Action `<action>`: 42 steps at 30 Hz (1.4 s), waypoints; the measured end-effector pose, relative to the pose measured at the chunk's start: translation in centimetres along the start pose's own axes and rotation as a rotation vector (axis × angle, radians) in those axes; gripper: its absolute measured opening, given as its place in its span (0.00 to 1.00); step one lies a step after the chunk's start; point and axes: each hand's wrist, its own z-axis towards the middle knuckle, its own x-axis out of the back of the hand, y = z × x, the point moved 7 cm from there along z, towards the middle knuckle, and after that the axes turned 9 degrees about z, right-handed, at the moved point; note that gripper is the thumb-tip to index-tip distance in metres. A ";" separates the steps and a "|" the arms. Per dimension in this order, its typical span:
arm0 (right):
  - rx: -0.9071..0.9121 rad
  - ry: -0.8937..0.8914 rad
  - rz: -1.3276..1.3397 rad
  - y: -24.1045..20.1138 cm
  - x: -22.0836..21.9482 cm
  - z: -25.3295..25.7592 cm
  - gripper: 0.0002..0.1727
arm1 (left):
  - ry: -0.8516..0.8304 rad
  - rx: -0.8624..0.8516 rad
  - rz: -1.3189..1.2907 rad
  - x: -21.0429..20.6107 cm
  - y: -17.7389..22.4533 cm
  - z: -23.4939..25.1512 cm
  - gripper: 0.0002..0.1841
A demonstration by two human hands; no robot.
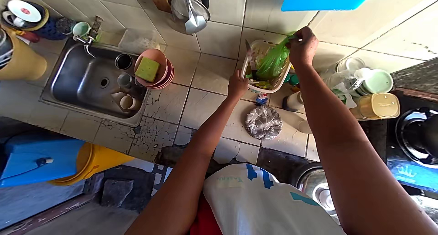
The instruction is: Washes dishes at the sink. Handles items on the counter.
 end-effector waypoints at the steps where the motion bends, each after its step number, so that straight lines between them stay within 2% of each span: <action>1: 0.004 -0.067 -0.080 -0.3 -0.1 -0.3 0.15 | 0.048 -0.009 0.041 0.5 0.3 -0.4 0.37; 3: 0.036 -0.249 -0.304 -2.0 -0.3 -2.0 0.24 | 0.148 -0.050 0.075 1.5 1.0 -1.3 0.40; 5: 0.142 -0.326 -0.557 -5.1 -0.1 -4.8 0.37 | 0.233 -0.129 0.095 2.6 1.9 -1.9 0.38; 6: 0.238 -0.299 -0.614 -6.7 0.2 -6.7 0.34 | 0.260 -0.179 0.108 3.0 2.2 -2.2 0.36; 8: 0.493 -0.213 -0.572 -8.8 0.1 -11.2 0.21 | 0.285 -0.249 0.132 3.8 2.4 -2.7 0.31; 9: 0.586 -0.234 -0.548 -8.9 -0.7 -13.8 0.17 | 0.296 -0.277 0.155 4.2 2.3 -3.0 0.28; 10: 0.565 -0.357 -0.567 -8.1 -2.3 -16.2 0.14 | 0.313 -0.304 0.176 4.4 2.1 -3.2 0.26; 12: 0.153 -0.804 -0.711 -3.2 -6.3 -19.7 0.18 | 0.368 -0.348 0.191 4.6 1.8 -4.0 0.21; 13: -0.025 -0.919 -0.760 0.2 -8.1 -20.7 0.20 | 0.390 -0.358 0.185 4.4 1.4 -4.5 0.19; 14: -0.107 -0.913 -0.758 3.4 -9.4 -20.9 0.22 | 0.385 -0.353 0.175 3.9 0.9 -5.0 0.18; 16: -0.123 -0.719 -0.632 8.1 -10.7 -19.5 0.30 | 0.329 -0.313 0.149 2.3 -0.5 -5.9 0.17; 19: -0.165 -0.463 -0.445 10.7 -10.9 -17.9 0.41 | 0.159 -0.230 0.152 -1.3 -3.3 -6.8 0.20; 22: -0.264 -0.325 -0.379 11.1 -11.0 -17.7 0.44 | -0.083 -0.196 0.208 -5.5 -5.4 -6.9 0.24; 24: -0.289 -0.309 -0.410 10.9 -11.5 -17.8 0.39 | -0.145 -0.148 0.231 -7.1 -5.7 -6.6 0.23; 26: -0.266 -0.336 -0.449 10.6 -12.1 -18.0 0.26 | -0.166 -0.078 0.212 -7.5 -5.5 -6.4 0.20; 29: -0.129 -0.419 -0.489 10.4 -12.2 -19.4 0.17 | -0.204 0.002 0.123 -7.8 -5.5 -6.5 0.17; 33: 0.235 -0.357 -0.318 8.3 -11.5 -22.4 0.14 | -0.270 0.062 -0.162 -8.6 -6.3 -6.7 0.24; 35: 0.368 -0.307 -0.180 6.4 -11.4 -24.3 0.13 | -0.290 0.132 -0.391 -8.5 -6.5 -7.1 0.20; 37: 0.416 -0.326 -0.050 4.9 -11.3 -25.7 0.15 | -0.274 0.233 -0.550 -7.4 -6.9 -7.9 0.17; 39: 0.468 -0.399 0.010 4.0 -10.9 -26.2 0.18 | -0.229 0.251 -0.613 -5.3 -8.1 -8.0 0.16; 40: 0.451 -0.407 -0.001 4.1 -10.5 -25.8 0.19 | -0.187 0.236 -0.616 -4.0 -8.9 -8.0 0.16; 42: 0.257 -0.422 -0.105 5.8 -9.6 -23.9 0.21 | -0.099 0.230 -0.577 -1.5 -10.6 -8.1 0.15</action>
